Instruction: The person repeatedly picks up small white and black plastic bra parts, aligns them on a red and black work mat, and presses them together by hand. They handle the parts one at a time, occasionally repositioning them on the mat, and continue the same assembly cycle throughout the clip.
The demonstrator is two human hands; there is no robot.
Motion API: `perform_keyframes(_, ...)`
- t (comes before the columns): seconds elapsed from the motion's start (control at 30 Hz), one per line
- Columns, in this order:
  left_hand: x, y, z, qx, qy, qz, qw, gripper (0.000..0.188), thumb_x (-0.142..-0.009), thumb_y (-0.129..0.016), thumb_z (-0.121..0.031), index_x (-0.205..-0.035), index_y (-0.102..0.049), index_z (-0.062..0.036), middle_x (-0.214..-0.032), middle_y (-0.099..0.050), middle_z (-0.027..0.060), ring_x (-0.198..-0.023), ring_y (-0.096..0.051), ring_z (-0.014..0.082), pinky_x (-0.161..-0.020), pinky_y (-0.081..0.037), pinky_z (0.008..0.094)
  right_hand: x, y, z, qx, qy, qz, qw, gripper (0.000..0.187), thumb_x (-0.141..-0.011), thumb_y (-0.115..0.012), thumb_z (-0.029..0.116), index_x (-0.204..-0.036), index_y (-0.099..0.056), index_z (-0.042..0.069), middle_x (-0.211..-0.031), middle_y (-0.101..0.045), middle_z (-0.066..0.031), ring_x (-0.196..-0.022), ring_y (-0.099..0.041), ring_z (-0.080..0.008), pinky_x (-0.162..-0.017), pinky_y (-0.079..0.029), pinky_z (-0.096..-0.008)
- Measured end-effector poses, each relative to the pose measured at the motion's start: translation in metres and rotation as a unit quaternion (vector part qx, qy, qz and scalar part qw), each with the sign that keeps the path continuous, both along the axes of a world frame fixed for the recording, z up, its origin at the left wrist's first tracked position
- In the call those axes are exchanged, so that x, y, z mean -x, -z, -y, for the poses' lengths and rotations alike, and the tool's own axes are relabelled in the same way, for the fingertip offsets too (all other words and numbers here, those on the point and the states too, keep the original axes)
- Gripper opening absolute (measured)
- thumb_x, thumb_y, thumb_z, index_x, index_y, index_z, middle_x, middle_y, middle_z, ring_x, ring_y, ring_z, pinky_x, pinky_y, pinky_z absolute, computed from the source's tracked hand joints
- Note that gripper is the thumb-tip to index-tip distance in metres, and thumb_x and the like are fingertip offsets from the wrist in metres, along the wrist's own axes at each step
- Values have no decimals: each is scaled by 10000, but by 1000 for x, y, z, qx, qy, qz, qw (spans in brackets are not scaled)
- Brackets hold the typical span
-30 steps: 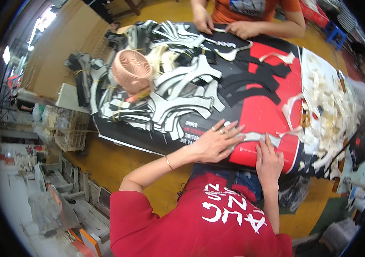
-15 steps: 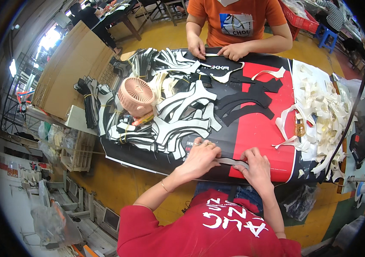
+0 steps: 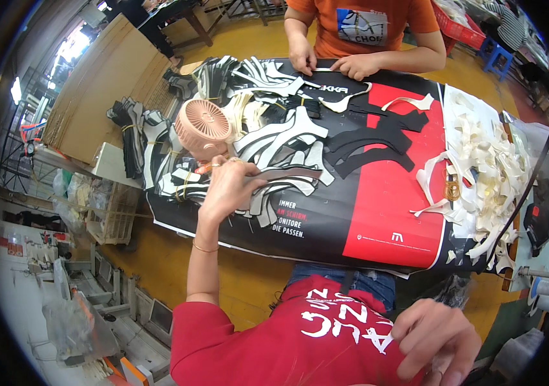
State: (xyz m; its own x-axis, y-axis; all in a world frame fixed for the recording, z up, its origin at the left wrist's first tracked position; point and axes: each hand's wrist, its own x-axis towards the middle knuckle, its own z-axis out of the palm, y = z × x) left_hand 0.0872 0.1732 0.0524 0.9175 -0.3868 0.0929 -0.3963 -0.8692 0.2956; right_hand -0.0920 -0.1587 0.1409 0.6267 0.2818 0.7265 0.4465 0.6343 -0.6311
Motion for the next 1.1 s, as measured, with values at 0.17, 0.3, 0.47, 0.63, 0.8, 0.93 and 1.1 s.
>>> perform_keyframes(0.17, -17, 4, 6, -84, -36, 19, 996, 330, -770, -819, -291, -984, -734, -54, -1011, -696, 121, -1084, -598, 288, -1119, -265, 485, -7, 0, -19, -61, -70, 19, 996, 222, -890, -762, 310, -1087, -714, 219, -684, -634, -24, -452, -481, -104, -457, -314, -290)
perform_keyframes(0.3, -3, -4, 34, -7, -8, 136, 991, 423, -814, -799, -314, -1143, -685, -74, -1124, -657, 79, -1134, -586, 269, -1180, -212, 488, -15, 4, -16, -53, -29, 58, 996, 216, -864, -796, 342, -1016, -764, 193, -674, -621, -13, -445, -478, -110, -445, -299, -288)
perform_keyframes(0.47, -2, 5, 103, 193, 112, 117, 968, 247, -839, -763, -136, -1063, -709, -48, -1069, -679, 112, -1025, -620, 313, -927, -450, 418, -23, 22, 16, 109, -75, 53, 990, 367, -808, -846, 390, -921, -779, 47, -740, -709, -31, -533, -575, -105, -558, -354, -267)
perform_keyframes(0.63, -18, 48, 182, 186, 210, 12, 960, 229, -892, -696, -144, -1082, -702, -16, -1142, -663, 137, -1072, -616, 335, -939, -475, 418, 0, 53, 38, 236, 81, -181, 951, 226, -794, -854, 191, -903, -750, 23, -693, -648, -26, -549, -548, -116, -529, -389, -268)
perform_keyframes(0.8, -55, 74, 238, 174, 227, 80, 955, 324, -886, -715, -210, -1134, -691, -2, -1202, -652, 168, -1103, -620, 343, -947, -494, 421, 32, 96, 37, 278, 214, -402, 846, 106, -877, -760, 69, -935, -711, -5, -726, -654, -15, -618, -538, -42, -554, -413, -226)
perform_keyframes(0.93, -86, 80, 263, 119, 237, 26, 964, 463, -826, -781, -320, -1156, -696, -7, -1234, -650, 157, -1120, -621, 341, -962, -497, 400, 39, 124, 35, 296, 294, -461, 783, 161, -933, -717, 141, -949, -700, -18, -736, -668, -24, -653, -568, -53, -596, -455, -233)
perform_keyframes(1.1, -103, 82, 267, 106, 235, 6, 966, 454, -753, -839, -328, -1096, -743, -47, -1189, -651, 122, -1135, -607, 319, -970, -491, 401, 35, 133, 44, 334, 360, -403, 773, 270, -947, -700, 259, -947, -691, -10, -744, -697, -116, -664, -679, -206, -636, -519, -311)
